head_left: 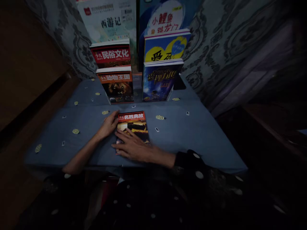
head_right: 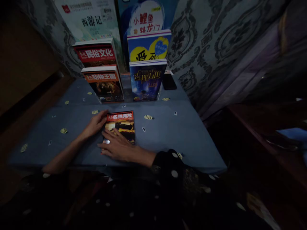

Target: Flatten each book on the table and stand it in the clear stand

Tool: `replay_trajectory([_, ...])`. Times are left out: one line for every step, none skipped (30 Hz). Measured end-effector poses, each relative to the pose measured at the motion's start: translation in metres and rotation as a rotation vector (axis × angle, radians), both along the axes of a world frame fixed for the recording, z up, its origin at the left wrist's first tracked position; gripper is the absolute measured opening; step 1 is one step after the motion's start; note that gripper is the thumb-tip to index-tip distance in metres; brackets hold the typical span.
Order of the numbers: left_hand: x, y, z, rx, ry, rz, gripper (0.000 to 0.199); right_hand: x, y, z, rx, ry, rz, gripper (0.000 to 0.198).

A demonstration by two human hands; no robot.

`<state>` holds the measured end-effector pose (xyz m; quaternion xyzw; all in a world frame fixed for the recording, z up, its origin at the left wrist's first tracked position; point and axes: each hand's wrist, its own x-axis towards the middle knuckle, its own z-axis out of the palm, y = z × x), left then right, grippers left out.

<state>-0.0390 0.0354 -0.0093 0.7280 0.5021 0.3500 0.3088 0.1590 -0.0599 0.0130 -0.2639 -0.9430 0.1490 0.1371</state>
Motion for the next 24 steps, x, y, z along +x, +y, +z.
replay_trajectory([0.0, -0.002, -0.002, -0.008, -0.032, 0.013, 0.049, 0.005, -0.008, -0.001, -0.008, 0.008, 0.023, 0.037])
replay_trajectory([0.001, -0.004, -0.002, -0.03, -0.079, 0.029, 0.048, 0.011, -0.013, -0.004, -0.013, 0.02, 0.011, 0.038])
replay_trajectory([0.002, -0.006, -0.002, -0.067, -0.137, 0.049, 0.047, 0.019, -0.016, -0.007, -0.013, 0.036, -0.064, 0.041])
replay_trajectory([0.003, -0.008, 0.0, -0.115, -0.202, 0.074, 0.045, 0.027, -0.017, -0.012, -0.008, 0.048, -0.185, 0.046])
replay_trajectory([0.003, -0.009, 0.002, -0.174, -0.272, 0.105, 0.044, 0.034, -0.016, -0.018, -0.002, 0.06, -0.333, 0.051])
replay_trajectory([0.005, -0.01, 0.005, -0.242, -0.346, 0.14, 0.043, 0.041, -0.014, -0.025, 0.004, 0.072, -0.483, 0.056])
replay_trajectory([0.006, -0.011, 0.008, -0.321, -0.421, 0.178, 0.043, 0.046, -0.011, -0.033, 0.006, 0.081, -0.595, 0.061])
replay_trajectory([0.007, -0.013, 0.012, -0.401, -0.488, 0.213, 0.044, 0.05, -0.009, -0.04, 0.012, 0.089, -0.654, 0.063])
replay_trajectory([0.008, -0.016, 0.016, -0.47, -0.544, 0.242, 0.044, 0.052, -0.007, -0.047, 0.027, 0.103, -0.679, 0.063])
replay_trajectory([0.009, -0.019, 0.02, -0.525, -0.583, 0.261, 0.044, 0.054, -0.006, -0.053, 0.047, 0.12, -0.687, 0.061])
replay_trajectory([0.01, -0.023, 0.024, -0.563, -0.602, 0.267, 0.044, 0.055, -0.005, -0.058, 0.071, 0.145, -0.687, 0.06])
replay_trajectory([0.011, -0.027, 0.026, -0.585, -0.606, 0.261, 0.044, 0.056, -0.005, -0.063, 0.087, 0.168, -0.681, 0.058])
replay_trajectory([0.011, -0.031, 0.028, -0.603, -0.603, 0.248, 0.044, 0.058, -0.005, -0.066, 0.098, 0.197, -0.677, 0.056])
replay_trajectory([0.012, -0.036, 0.029, -0.624, -0.599, 0.232, 0.045, 0.059, -0.004, -0.069, 0.102, 0.232, -0.67, 0.056])
replay_trajectory([0.012, -0.04, 0.029, -0.643, -0.595, 0.227, 0.047, 0.061, -0.004, -0.071, 0.094, 0.266, -0.657, 0.056])
replay_trajectory([0.013, -0.044, 0.028, -0.662, -0.59, 0.227, 0.05, 0.063, -0.004, -0.073, 0.078, 0.306, -0.646, 0.056])
replay_trajectory([0.015, -0.048, 0.027, -0.684, -0.587, 0.218, 0.053, 0.065, -0.003, -0.074, 0.054, 0.349, -0.64, 0.057])
replay_trajectory([0.017, -0.051, 0.025, -0.712, -0.587, 0.187, 0.055, 0.067, -0.002, -0.076, 0.024, 0.396, -0.642, 0.058])
replay_trajectory([0.019, -0.055, 0.024, -0.741, -0.591, 0.132, 0.057, 0.069, 0.0, -0.078, -0.01, 0.448, -0.653, 0.058])
replay_trajectory([0.023, -0.058, 0.024, -0.768, -0.596, 0.058, 0.059, 0.07, 0.002, -0.078, -0.047, 0.507, -0.672, 0.059])
replay_trajectory([0.026, -0.061, 0.025, -0.783, -0.601, -0.024, 0.06, 0.071, 0.006, -0.077, -0.089, 0.571, -0.697, 0.061])
replay_trajectory([0.029, -0.062, 0.028, -0.78, -0.604, -0.096, 0.061, 0.072, 0.01, -0.073, -0.141, 0.643, -0.722, 0.063])
replay_trajectory([0.032, -0.063, 0.034, -0.759, -0.605, -0.145, 0.063, 0.074, 0.015, -0.065, -0.21, 0.721, -0.74, 0.064])
replay_trajectory([0.035, -0.063, 0.042, -0.722, -0.603, -0.174, 0.065, 0.075, 0.02, -0.053, -0.303, 0.802, -0.738, 0.065])
